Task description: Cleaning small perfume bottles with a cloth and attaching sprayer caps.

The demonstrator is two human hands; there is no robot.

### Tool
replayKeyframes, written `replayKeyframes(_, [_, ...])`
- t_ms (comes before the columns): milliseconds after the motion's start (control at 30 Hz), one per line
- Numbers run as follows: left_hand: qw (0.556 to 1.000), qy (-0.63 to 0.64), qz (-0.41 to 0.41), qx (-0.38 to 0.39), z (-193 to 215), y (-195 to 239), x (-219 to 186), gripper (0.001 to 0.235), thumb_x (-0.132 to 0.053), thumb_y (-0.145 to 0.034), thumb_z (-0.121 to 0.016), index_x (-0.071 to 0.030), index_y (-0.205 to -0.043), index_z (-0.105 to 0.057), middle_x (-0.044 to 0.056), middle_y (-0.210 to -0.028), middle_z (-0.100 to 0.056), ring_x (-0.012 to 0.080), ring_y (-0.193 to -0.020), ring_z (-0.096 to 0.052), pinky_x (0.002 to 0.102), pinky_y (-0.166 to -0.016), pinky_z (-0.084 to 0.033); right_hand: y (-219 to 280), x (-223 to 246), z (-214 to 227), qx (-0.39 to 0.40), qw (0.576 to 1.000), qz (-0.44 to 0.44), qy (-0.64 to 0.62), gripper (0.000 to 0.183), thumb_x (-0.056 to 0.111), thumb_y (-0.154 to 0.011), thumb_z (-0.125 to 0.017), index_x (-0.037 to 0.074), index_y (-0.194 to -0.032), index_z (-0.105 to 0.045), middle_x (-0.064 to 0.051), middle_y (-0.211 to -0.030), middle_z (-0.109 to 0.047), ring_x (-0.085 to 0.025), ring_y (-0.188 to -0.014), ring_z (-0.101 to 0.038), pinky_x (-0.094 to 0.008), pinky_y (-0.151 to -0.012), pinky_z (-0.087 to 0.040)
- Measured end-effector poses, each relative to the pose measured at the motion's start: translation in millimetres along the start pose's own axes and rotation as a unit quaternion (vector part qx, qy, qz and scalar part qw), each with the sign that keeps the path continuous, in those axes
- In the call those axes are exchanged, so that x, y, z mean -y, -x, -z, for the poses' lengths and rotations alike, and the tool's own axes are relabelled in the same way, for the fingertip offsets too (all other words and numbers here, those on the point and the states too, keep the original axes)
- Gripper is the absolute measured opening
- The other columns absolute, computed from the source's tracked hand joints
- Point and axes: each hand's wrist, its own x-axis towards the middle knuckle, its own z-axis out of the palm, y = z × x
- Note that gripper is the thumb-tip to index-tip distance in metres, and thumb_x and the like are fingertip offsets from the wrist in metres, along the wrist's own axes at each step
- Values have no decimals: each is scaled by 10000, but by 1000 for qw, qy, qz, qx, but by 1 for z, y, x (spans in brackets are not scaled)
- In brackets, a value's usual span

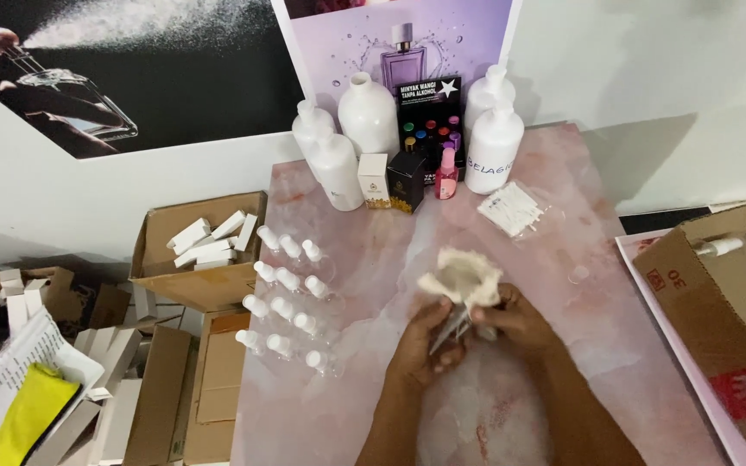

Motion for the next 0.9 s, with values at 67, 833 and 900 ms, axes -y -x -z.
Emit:
replayKeyframes(67, [995, 13, 53, 82, 18, -6, 3, 383, -434, -994, -631, -51, -984, -609, 148, -705, -601, 133, -326, -377, 210, -266, -240, 3, 34, -14, 47, 997, -59, 12, 165, 62, -787, -839, -20, -912, -769, -130, -753, -742, -233, -616, -696, -398, -588, -622])
replayKeyframes(833, [788, -384, -477, -65, -28, -3, 22, 215, -94, -922, -776, 4, -1030, -617, 164, -701, -635, 258, -570, -616, 349, -523, -489, -3, 25, -54, -301, 937, 18, 176, 660, 535, -1108, -502, 68, -668, -655, -84, -526, -597, -163, -477, -569, -278, -556, -500])
replayKeyframes(900, [806, -364, -466, -27, -31, 1, 20, 198, -151, -1068, -491, 0, -1097, -616, 137, -733, -586, 239, -624, -572, 361, -572, -469, 3, 42, -73, -347, 914, -6, 212, 734, 590, -1129, -342, 26, -750, -620, -207, -716, -647, -293, -710, -612, -410, -786, -529])
